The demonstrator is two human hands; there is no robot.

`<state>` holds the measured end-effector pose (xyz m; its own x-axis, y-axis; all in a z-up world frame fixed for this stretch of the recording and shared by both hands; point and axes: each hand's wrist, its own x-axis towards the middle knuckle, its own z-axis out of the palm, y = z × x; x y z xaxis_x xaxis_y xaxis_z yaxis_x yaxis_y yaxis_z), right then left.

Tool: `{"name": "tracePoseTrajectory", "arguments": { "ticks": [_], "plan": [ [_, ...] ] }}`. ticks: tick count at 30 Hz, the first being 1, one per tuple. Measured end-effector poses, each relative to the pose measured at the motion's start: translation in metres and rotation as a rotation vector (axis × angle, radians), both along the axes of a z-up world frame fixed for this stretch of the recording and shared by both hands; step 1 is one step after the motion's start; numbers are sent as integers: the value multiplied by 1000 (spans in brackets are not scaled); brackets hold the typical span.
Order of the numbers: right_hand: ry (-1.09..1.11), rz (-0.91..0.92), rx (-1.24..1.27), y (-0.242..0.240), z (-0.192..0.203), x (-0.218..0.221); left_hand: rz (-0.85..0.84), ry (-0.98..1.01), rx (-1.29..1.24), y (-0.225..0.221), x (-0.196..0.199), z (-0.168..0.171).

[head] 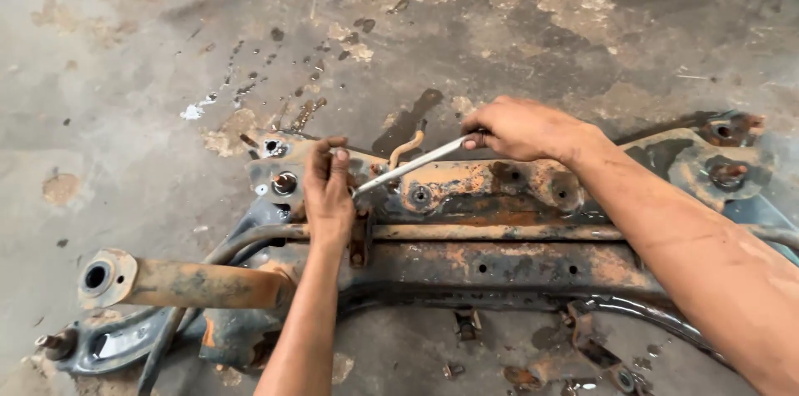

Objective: Remove bolts and components from a car subframe assembly using impact tools and wrenches.

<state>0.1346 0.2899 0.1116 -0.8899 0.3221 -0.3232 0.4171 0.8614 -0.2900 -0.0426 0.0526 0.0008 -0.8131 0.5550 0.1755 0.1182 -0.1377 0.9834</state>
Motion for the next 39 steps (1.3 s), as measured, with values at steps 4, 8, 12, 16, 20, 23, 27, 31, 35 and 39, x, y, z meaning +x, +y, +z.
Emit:
{"name": "tracePoseTrajectory", "arguments": {
  "ticks": [4, 8, 12, 16, 20, 23, 27, 31, 35, 39],
  "plan": [
    [123, 149, -77, 20, -41, -12, -12, 32, -80, 4, -11, -18],
    [20, 60, -73, 14, -37, -21, -6, 216, -342, 6, 5, 15],
    [114, 111, 55, 15, -41, -35, 90, 243, -390, 5, 14, 15],
    [128, 131, 124, 15, -47, -35, 222, 176, -452, 13, 3, 2],
    [149, 101, 120, 14, -49, -38, 220, 158, -529, 11, 1, -2],
    [204, 140, 189, 15, -57, -40, 233, 419, -446, 9, 5, -12],
    [194, 137, 192, 13, -54, -53, 163, 295, -739, 9, 34, 40],
    [268, 228, 291, 19, -66, -60, 293, 390, -636, 6, 11, -7],
    [271, 175, 259, 17, -55, -59, 169, 535, -713, -4, 7, 0],
    [183, 230, 123, 26, -54, -45, 131, 421, -851, 0, 17, 22]
  ]
}}
